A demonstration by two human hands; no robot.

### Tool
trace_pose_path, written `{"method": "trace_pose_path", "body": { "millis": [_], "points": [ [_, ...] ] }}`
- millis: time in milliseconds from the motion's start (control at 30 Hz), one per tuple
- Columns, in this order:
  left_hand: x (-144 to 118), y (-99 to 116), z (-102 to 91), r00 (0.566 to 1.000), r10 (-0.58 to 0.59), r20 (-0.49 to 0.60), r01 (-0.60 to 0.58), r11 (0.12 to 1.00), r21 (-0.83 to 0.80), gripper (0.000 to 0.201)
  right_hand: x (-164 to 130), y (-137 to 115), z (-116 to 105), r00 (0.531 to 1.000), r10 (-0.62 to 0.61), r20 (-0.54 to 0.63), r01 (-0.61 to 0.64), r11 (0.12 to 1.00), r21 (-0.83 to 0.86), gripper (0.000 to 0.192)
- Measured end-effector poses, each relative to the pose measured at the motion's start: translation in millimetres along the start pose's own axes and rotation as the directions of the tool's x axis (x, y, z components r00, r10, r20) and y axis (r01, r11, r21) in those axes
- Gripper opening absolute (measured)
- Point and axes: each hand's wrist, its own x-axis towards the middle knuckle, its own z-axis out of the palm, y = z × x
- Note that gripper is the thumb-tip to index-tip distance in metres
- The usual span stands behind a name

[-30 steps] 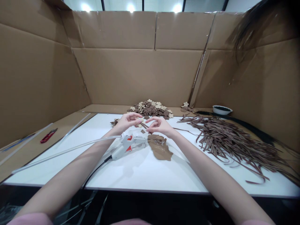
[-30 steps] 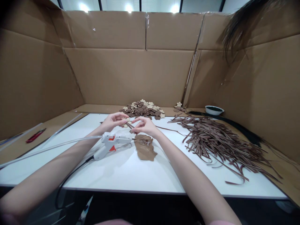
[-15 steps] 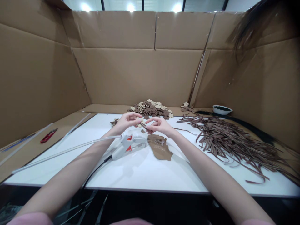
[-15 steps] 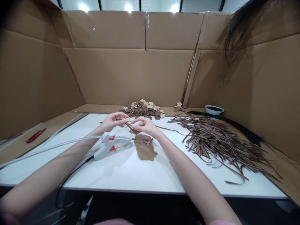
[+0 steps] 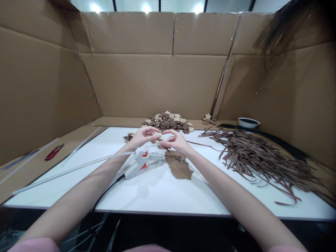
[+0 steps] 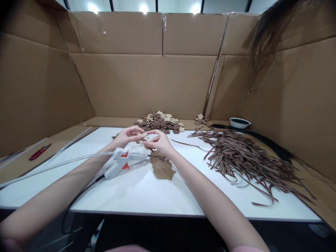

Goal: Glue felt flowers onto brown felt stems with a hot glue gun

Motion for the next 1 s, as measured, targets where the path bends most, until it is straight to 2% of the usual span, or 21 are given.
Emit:
{"method": "trace_pose_path", "body": {
  "millis": [333,1000],
  "points": [
    [-0.3,-0.3,3.1,1.0,0.002,0.016,-0.002,1.0,-0.006,0.044,-2.9,-8.4,9.8,0.993,0.05,-0.107,-0.051,0.999,-0.009,0.049],
    [1.1,-2.4,2.9,0.999,0.009,0.039,-0.006,0.998,-0.058,0.042,0.5,-2.9,7.2,0.996,0.02,-0.083,-0.019,1.0,0.017,0.05]
  ]
}}
